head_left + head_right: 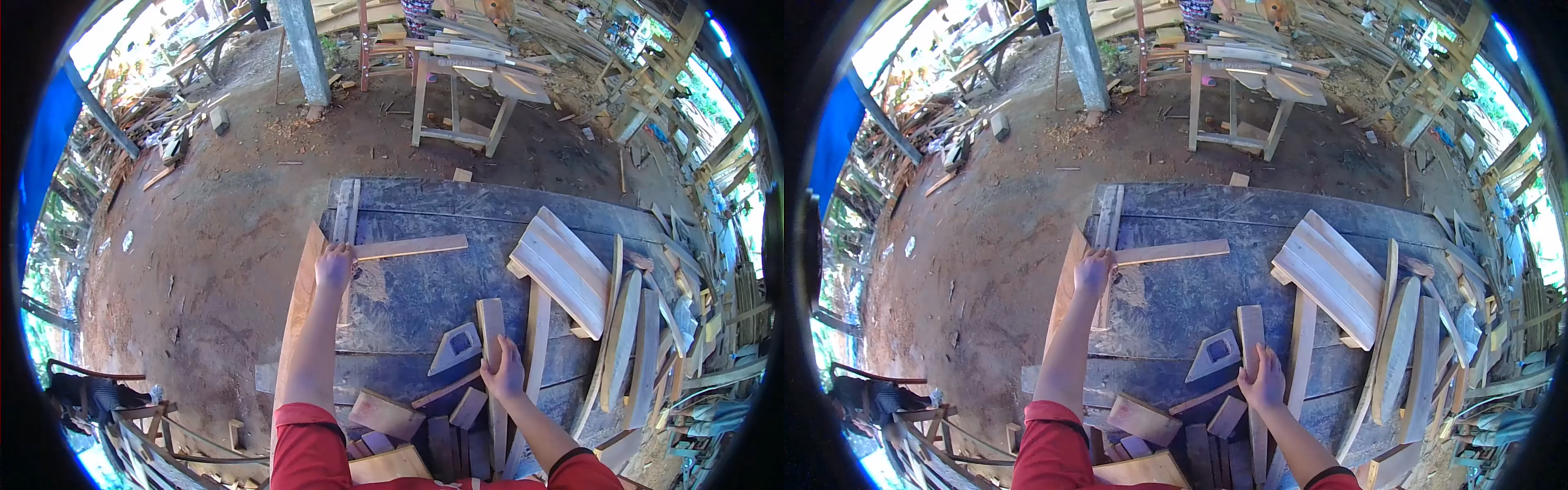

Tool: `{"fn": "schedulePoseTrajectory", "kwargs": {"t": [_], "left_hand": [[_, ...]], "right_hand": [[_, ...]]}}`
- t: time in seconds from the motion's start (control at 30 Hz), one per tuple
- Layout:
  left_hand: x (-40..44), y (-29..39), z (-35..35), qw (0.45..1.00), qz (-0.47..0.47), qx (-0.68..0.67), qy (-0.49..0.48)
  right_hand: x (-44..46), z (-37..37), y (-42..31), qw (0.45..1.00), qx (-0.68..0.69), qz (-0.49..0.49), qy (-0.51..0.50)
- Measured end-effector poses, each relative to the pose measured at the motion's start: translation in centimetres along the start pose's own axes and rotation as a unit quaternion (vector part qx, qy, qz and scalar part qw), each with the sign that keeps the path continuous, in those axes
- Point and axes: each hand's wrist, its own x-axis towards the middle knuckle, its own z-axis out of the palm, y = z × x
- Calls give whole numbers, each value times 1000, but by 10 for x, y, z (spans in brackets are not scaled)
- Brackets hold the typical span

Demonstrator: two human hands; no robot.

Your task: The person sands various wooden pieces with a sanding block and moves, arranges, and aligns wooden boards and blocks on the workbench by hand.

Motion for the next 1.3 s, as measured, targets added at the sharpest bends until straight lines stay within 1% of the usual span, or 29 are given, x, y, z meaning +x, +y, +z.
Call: {"fn": "schedulePoseTrajectory", "kwargs": {"t": [0.13,0.2,0.3,0.33,0.43,0.57,0.63,0.7,0.8,0.87,1.1,1.17,1.2,1.27,1.3], "left_hand": [[4,5,5,1000,16,-10,-16],[8,22,8,998,28,-48,-18],[18,43,11,999,15,-34,-29],[20,45,17,997,25,-46,-51],[21,52,24,998,13,-33,-46],[21,46,34,999,32,-22,-20],[23,44,27,996,51,-34,-72],[23,38,33,995,70,-37,-64],[21,39,28,994,73,-67,-51],[20,39,27,993,71,-81,-44],[20,35,35,993,83,-81,-31],[21,32,40,992,71,-96,-26],[22,33,36,992,75,-97,-26],[21,37,27,990,53,-126,-33],[21,37,29,989,60,-128,-35]], "right_hand": [[1,1,2,1000,6,-15,6],[1,2,2,1000,1,-14,6],[1,1,1,1000,6,-10,3],[1,1,1,1000,7,-11,5],[3,-2,-1,1000,10,-9,5],[2,-1,0,1000,19,-4,4],[3,-2,0,1000,18,-2,4],[2,-1,0,1000,19,2,4],[3,0,3,999,19,-21,16],[2,-1,1,1000,16,-5,4],[1,0,3,1000,20,1,-2],[-1,2,5,1000,0,-7,2],[0,1,4,1000,-1,-5,5],[1,0,3,1000,15,3,-7],[1,-2,1,1000,13,10,-3]]}}
